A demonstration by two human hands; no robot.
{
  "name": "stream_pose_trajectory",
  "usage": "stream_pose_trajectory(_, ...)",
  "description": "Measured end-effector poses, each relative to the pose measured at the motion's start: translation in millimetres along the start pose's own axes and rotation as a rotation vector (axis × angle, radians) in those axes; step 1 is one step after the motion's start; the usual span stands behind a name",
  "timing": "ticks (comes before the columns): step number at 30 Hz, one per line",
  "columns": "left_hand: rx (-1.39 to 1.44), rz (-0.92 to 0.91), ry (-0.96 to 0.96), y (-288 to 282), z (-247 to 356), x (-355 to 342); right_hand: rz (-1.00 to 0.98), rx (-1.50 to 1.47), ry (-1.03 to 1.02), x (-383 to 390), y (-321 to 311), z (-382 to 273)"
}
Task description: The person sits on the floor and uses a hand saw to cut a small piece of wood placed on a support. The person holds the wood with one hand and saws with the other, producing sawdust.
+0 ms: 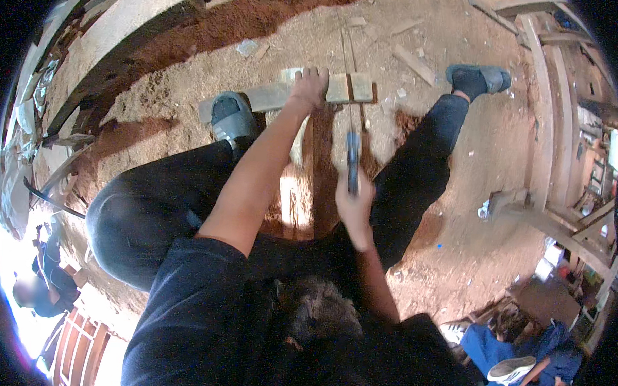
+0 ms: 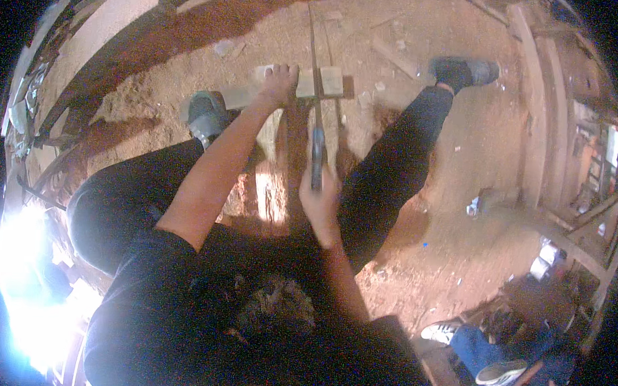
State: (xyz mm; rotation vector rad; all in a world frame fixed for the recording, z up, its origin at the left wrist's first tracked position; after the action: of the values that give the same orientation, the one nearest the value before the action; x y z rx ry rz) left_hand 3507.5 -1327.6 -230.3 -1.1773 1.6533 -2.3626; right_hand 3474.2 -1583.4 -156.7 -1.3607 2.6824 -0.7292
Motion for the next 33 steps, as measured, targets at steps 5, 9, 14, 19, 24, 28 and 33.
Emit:
stream_pose_trajectory(5, -0.021, 0.035, -0.017, 17.4, -5.9, -11.7, -0.002, 0.121, -0.008, -50.4, 11.3, -18.6)
stream_pose_trajectory(9, 0.045, 0.051, 0.019, 8.4, 5.1, -8.4, 0.061, 0.023, -0.029, 12.4, -2.4, -7.2)
stream_pose_trajectory(14, 0.048, 0.040, 0.018, 17.9, 0.3, -14.4, 0.016, 0.142, -0.002, -59.3, 11.8, -13.1)
stream_pose_trajectory(19, -0.028, 0.120, -0.004, 25.3, -6.5, -24.8, 0.063, 0.007, 0.033, 13.5, -1.5, -8.5)
stream_pose_trajectory(24, 0.008, 0.049, 0.002, 17.7, -1.8, -11.5, -0.002, 0.100, 0.005, -36.8, 3.8, -7.6)
stream_pose_trajectory(28, -0.007, 0.039, -0.015, 20.3, -3.7, -10.3, -0.010, 0.047, 0.127, -31.9, 9.9, -18.0)
stream_pose_trajectory(33, -0.019, 0.038, -0.034, 21.2, -7.3, -14.8, -0.026, 0.009, 0.146, 18.1, -4.7, -8.7)
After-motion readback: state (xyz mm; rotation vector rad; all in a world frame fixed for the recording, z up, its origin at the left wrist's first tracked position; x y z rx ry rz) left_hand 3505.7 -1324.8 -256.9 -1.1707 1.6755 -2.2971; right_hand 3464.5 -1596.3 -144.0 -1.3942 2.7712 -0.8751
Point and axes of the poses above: each hand's wrist, its own x-axis away from the middle knuckle, its own y-axis out of the palm, z = x × y, the point moved 4 cm from there along -x, towards the middle knuckle, and after that the axes turned 14 degrees about -z, right-handed, at the moved point
